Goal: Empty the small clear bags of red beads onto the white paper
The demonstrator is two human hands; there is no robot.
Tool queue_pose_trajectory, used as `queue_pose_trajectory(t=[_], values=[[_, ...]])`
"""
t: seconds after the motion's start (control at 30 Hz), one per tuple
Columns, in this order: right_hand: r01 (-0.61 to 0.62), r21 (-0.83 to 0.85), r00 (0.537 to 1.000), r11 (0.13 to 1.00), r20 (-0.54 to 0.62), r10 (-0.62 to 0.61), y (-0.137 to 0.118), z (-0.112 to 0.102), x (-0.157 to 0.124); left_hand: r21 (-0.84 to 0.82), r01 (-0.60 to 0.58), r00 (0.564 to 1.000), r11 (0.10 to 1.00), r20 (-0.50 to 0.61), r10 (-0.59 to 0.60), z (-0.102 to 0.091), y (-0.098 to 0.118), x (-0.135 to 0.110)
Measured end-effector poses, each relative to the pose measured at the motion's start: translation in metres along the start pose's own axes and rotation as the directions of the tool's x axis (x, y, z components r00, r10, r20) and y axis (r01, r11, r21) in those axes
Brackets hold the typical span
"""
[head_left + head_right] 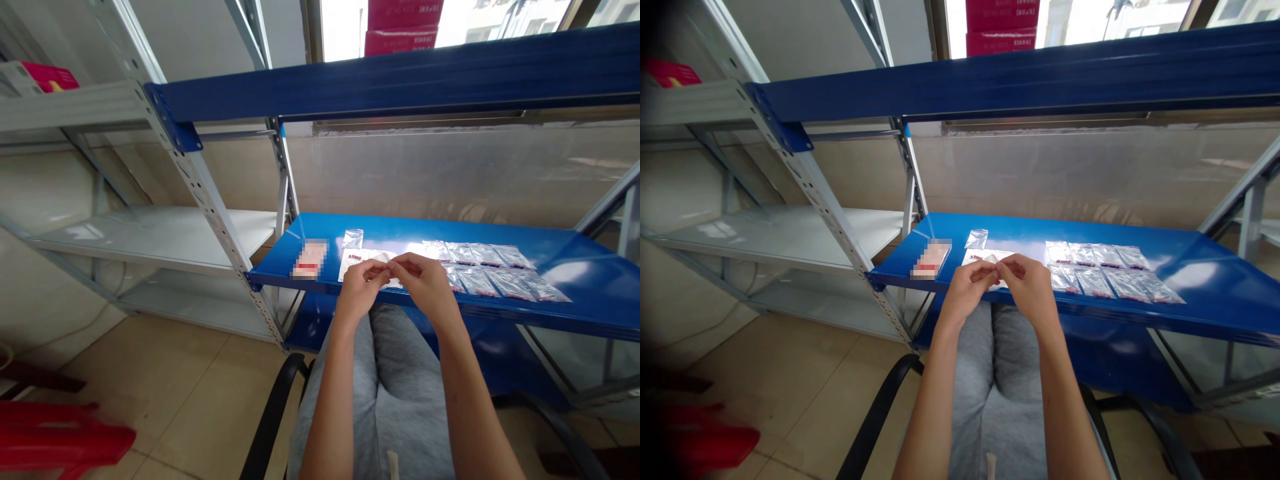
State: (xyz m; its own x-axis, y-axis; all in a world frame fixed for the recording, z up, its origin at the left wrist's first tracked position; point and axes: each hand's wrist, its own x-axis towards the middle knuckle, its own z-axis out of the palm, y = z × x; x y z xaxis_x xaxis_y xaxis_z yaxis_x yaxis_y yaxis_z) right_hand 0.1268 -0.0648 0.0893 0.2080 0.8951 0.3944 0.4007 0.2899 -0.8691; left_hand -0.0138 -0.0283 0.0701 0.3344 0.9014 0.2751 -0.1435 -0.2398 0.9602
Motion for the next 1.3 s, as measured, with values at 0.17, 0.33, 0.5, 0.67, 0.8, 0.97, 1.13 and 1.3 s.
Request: queue_pose_trajectory(t=[0.17,0.33,0.5,0.67,0.8,0.97,1.13,1.3], values=[[-0.001,-0.011,0.999,1.0,0.035,0.002,0.001,-0.005,0.0,0.091,-0.027,0.999,0.996,-0.014,0.029,0.001,0.001,-0.001],[0.024,-0.165,0.999,0.986,0.045,-0.016,0.0,-0.012,0.0,0.207,-0.08,0.992,0.975,-0.079,0.098,0.007,0.005,-0.003],[0.06,-0.201,0.989,0.978,0.145,-0.03,0.001,-0.018,-0.002,0.26,-0.102,0.992,0.96,-0.041,0.117,0.012,0.008,-0.006],[0.089,-0.254,0.986,0.963,0.161,-0.048,0.003,-0.025,-0.003,0.313,-0.095,0.995,0.945,0.011,0.096,0.014,0.011,-0.009],[0.135,-0.309,0.977,0.942,0.201,-0.075,0.003,-0.029,-0.004,0.302,-0.105,0.994,0.947,0.039,0.098,0.013,0.01,-0.007],[0.22,-0.378,0.964,0.9,0.225,-0.141,0.004,-0.028,-0.004,0.335,-0.116,0.993,0.935,0.033,0.111,0.008,0.01,-0.007],[0.257,-0.506,0.962,0.824,0.213,-0.169,0.008,-0.023,-0.004,0.477,-0.113,0.99,0.872,-0.021,0.139,0.015,0.016,-0.011],[0.26,-0.663,0.964,0.702,0.22,-0.15,0.014,-0.022,-0.003,0.595,-0.092,0.99,0.799,-0.032,0.137,0.023,0.016,-0.013]])
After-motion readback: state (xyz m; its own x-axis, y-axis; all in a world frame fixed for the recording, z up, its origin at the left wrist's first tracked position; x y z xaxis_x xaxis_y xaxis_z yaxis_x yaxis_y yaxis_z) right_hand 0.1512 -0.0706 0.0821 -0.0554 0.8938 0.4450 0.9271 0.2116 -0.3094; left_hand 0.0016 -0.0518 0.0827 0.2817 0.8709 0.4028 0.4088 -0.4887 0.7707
